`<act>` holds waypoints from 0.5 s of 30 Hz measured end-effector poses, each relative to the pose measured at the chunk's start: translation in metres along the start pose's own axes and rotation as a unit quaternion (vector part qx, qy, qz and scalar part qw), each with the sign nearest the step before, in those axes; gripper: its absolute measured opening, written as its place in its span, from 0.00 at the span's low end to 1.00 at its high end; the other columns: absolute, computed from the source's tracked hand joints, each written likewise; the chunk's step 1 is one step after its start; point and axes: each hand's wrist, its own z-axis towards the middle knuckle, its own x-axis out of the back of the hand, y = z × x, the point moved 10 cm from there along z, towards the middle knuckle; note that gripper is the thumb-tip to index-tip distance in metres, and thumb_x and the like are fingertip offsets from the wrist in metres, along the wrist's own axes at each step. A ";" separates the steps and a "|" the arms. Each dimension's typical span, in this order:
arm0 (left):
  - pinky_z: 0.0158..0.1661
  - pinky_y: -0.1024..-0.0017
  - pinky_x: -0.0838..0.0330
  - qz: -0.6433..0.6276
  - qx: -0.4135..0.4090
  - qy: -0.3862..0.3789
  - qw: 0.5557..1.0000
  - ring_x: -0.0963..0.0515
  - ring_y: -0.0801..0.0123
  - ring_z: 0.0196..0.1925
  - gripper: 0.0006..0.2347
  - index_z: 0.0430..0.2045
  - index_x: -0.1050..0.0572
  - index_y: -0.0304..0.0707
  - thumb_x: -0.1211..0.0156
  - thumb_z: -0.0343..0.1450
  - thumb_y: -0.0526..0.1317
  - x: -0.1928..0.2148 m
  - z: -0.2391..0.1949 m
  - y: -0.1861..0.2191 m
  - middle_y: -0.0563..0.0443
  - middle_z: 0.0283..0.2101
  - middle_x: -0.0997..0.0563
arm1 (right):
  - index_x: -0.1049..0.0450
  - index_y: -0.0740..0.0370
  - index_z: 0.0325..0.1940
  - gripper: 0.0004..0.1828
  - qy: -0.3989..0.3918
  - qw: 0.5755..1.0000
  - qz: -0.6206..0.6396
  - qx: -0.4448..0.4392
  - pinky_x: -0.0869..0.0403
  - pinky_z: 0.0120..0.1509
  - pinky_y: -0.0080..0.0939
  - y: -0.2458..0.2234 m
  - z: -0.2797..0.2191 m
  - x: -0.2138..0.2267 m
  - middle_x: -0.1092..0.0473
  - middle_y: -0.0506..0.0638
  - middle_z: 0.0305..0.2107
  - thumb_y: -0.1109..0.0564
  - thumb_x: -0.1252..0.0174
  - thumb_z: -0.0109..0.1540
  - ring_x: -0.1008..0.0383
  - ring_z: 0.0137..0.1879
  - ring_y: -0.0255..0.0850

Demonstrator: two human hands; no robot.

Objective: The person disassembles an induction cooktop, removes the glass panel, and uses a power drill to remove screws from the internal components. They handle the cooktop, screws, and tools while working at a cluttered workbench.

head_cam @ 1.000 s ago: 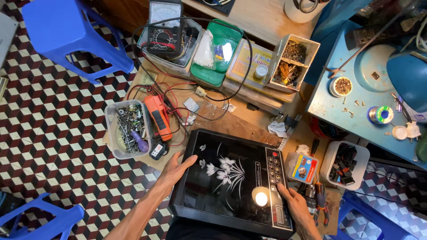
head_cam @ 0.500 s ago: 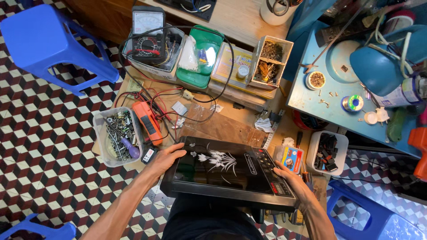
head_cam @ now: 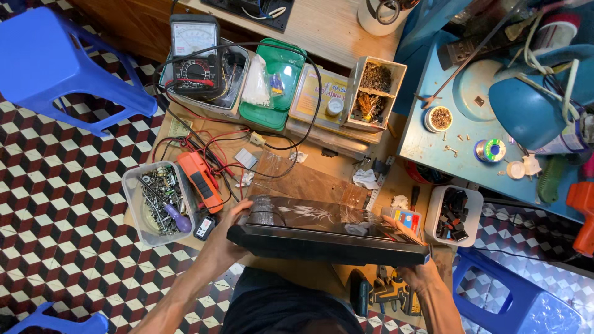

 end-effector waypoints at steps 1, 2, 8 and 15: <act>0.57 0.63 0.30 0.003 0.008 0.035 0.999 0.25 0.58 0.63 0.36 0.62 0.37 0.46 0.27 0.58 0.28 0.001 0.000 0.001 0.41 0.61 0.27 | 0.31 0.62 0.67 0.30 0.004 1.000 -0.012 0.011 0.24 0.62 0.43 0.001 0.000 0.001 0.28 0.56 0.59 0.47 0.45 0.62 0.24 0.59 0.44; 0.55 0.65 0.27 0.007 0.015 0.065 0.998 0.20 0.59 0.61 0.33 0.60 0.35 0.46 0.29 0.59 0.28 0.003 0.000 0.002 0.43 0.56 0.21 | 0.31 0.61 0.66 0.30 0.011 0.999 -0.022 0.023 0.23 0.61 0.44 0.003 -0.001 0.005 0.28 0.55 0.58 0.46 0.46 0.62 0.24 0.58 0.44; 0.48 0.68 0.22 0.108 0.017 0.103 0.989 0.16 0.61 0.49 0.34 0.57 0.29 0.48 0.25 0.54 0.30 0.008 0.018 0.003 0.47 0.47 0.19 | 0.28 0.70 0.56 0.30 0.014 0.923 -0.217 0.318 0.29 0.52 0.38 -0.019 0.004 0.010 0.26 0.57 0.47 0.37 0.47 0.75 0.29 0.45 0.37; 0.45 0.65 0.22 0.144 0.049 0.096 0.984 0.16 0.60 0.45 0.29 0.50 0.26 0.40 0.20 0.55 0.44 0.008 0.046 0.007 0.48 0.43 0.16 | 0.35 0.69 0.59 0.30 0.032 0.932 0.015 0.360 0.24 0.61 0.43 -0.007 0.070 0.015 0.26 0.58 0.49 0.37 0.54 0.73 0.23 0.54 0.44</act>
